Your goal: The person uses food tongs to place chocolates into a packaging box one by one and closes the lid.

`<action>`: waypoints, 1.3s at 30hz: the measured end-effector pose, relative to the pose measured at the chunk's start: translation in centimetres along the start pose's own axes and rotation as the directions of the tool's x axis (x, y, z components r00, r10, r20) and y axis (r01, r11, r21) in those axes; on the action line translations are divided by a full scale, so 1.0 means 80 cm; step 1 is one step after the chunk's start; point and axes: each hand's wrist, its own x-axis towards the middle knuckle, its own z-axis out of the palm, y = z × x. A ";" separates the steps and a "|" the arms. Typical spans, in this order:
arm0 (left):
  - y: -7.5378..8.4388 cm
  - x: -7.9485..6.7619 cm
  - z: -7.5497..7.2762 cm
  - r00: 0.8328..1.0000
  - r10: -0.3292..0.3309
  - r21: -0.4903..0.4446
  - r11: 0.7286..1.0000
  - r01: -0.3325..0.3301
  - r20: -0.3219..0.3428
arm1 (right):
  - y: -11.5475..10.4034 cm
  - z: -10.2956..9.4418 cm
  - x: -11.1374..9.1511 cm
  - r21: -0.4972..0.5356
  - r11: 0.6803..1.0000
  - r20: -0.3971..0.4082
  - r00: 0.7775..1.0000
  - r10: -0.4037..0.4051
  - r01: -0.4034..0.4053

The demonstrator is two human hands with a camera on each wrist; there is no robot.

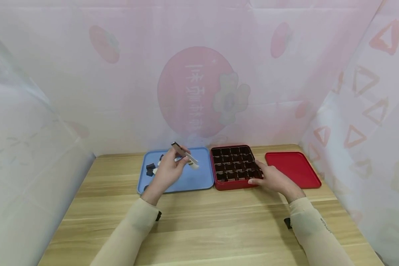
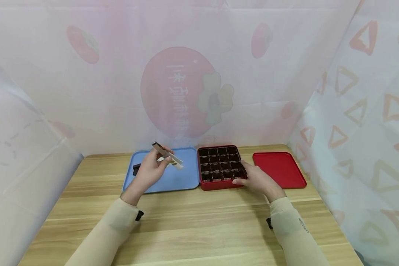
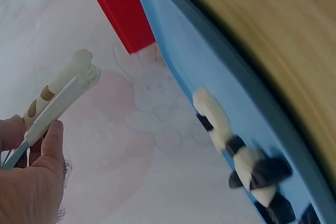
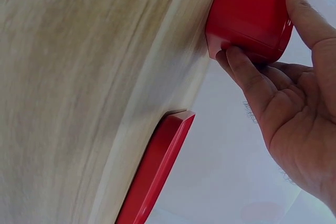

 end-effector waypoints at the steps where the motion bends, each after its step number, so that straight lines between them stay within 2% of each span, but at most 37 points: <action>1: -0.002 -0.002 -0.006 1.000 -0.002 0.010 1.000 0.002 -0.004 | 0.000 0.000 0.000 0.000 1.000 -0.001 1.000 0.000 0.000; 8: -0.015 -0.013 -0.044 0.999 -0.023 0.091 0.995 0.027 -0.041 | 0.001 0.001 0.000 -0.011 1.000 -0.003 1.000 -0.015 0.015; 11: -0.021 -0.018 -0.058 0.999 -0.027 0.096 0.995 0.030 -0.038 | 0.000 0.000 0.000 -0.013 1.000 -0.002 1.000 -0.019 0.019; 16: -0.028 -0.028 -0.074 0.999 -0.024 0.134 0.991 0.027 -0.024 | 0.001 0.001 0.000 -0.016 1.000 -0.003 1.000 -0.019 0.018; 19: -0.026 -0.035 -0.079 0.998 -0.039 0.197 0.979 0.047 -0.044 | 0.001 0.002 0.000 -0.013 1.000 -0.003 1.000 -0.017 0.017; 24: -0.021 -0.043 -0.083 0.990 -0.064 0.342 0.934 0.104 -0.127 | 0.000 0.002 0.000 -0.007 1.000 -0.002 1.000 -0.012 0.012; 30: -0.019 -0.051 -0.084 0.979 -0.029 0.492 0.861 0.128 -0.203 | 0.000 0.001 0.000 -0.015 1.000 -0.002 1.000 -0.015 0.015; 35: -0.026 -0.052 -0.083 0.972 -0.070 0.543 0.819 0.185 -0.225 | 0.001 0.001 0.000 -0.020 1.000 -0.005 1.000 -0.018 0.018; 39: -0.035 -0.053 -0.081 0.967 -0.113 0.558 0.799 0.225 -0.229 | 0.001 0.000 -0.001 -0.014 1.000 -0.005 1.000 -0.019 0.019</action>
